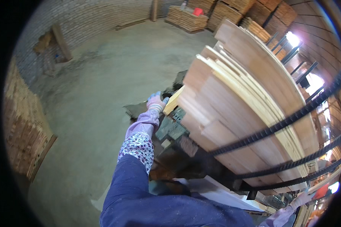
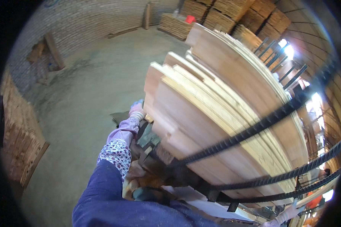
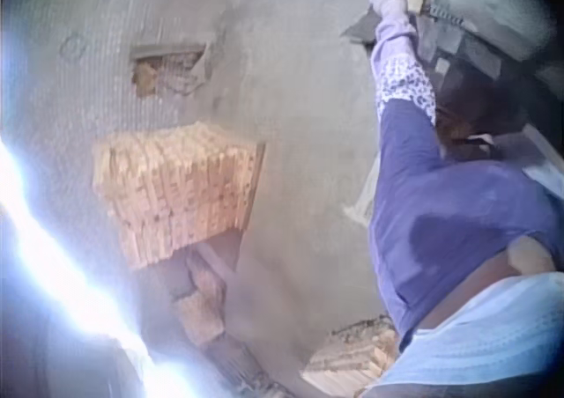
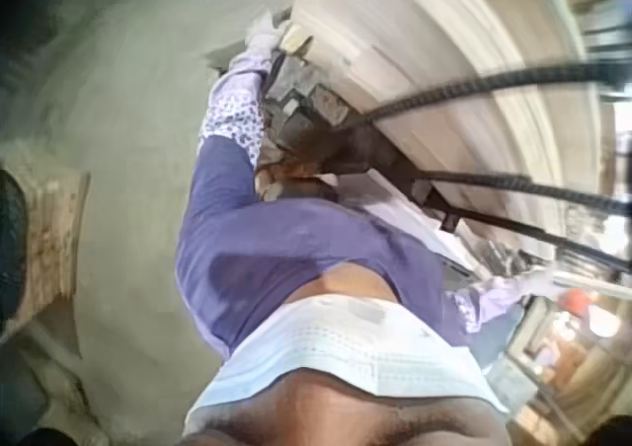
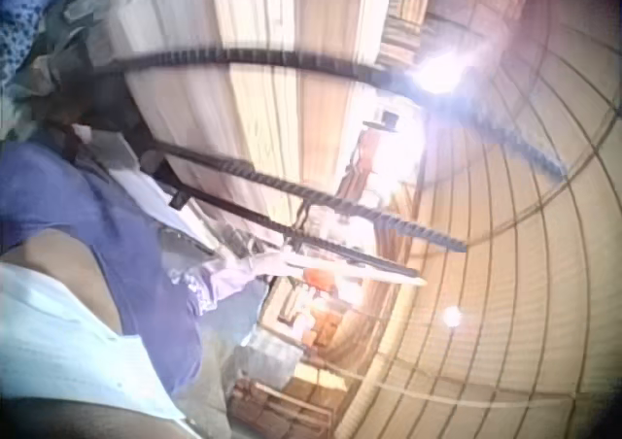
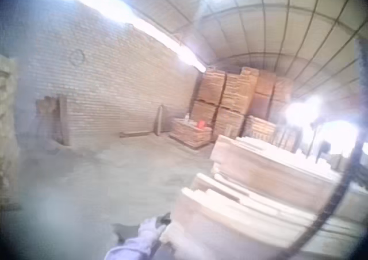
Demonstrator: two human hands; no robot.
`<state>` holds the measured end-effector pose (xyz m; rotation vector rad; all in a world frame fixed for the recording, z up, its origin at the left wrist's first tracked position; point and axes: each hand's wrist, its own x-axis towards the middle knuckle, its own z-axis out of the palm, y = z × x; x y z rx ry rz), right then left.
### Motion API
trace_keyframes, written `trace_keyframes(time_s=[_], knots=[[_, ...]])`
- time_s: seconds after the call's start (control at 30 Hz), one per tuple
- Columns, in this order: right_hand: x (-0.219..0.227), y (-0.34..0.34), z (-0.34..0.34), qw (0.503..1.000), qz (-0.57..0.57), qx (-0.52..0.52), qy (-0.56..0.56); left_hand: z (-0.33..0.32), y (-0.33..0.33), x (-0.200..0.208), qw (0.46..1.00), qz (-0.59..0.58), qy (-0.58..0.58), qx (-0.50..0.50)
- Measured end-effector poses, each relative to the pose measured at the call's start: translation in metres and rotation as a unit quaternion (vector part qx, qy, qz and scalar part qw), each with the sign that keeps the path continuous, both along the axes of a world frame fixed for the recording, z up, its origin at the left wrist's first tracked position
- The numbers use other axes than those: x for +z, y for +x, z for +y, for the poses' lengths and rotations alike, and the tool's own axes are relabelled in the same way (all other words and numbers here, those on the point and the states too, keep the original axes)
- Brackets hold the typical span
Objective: The person repeatedly picks up wooden planks from a conveyor belt and stacks them onto a growing pile. The person handles the planks one at a time, placing them in an organized stack.
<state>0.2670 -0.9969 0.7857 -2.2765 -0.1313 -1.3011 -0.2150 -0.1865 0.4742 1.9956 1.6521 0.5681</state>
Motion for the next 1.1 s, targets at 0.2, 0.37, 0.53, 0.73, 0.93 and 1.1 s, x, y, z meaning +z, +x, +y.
trace_keyframes(time_s=[0.2, 0.37, 0.53, 0.73, 0.93, 1.1], knots=[[-0.018, -0.098, -0.059, 0.993, 0.073, -0.081, 0.041, 0.031, 0.062, -0.011, 0.981, 0.146, -0.063, -0.107], [-0.017, -0.124, -0.020, 0.995, 0.076, -0.012, 0.068, 0.088, 0.021, -0.025, 0.994, -0.055, -0.066, -0.073], [-0.037, -0.150, 0.028, 0.938, 0.107, 0.238, 0.227, 0.032, -0.032, -0.029, 0.670, -0.663, -0.332, -0.038], [-0.089, -0.108, 0.069, 0.836, 0.278, 0.346, 0.324, -0.160, -0.083, 0.113, 0.743, -0.651, -0.147, 0.050], [-0.146, -0.066, -0.017, 0.656, 0.393, 0.508, 0.396, -0.355, -0.015, 0.211, 0.783, -0.617, 0.079, 0.013], [-0.187, -0.031, -0.129, 0.530, 0.470, 0.540, 0.456, -0.475, 0.080, 0.235, 0.784, -0.577, 0.203, -0.105]])
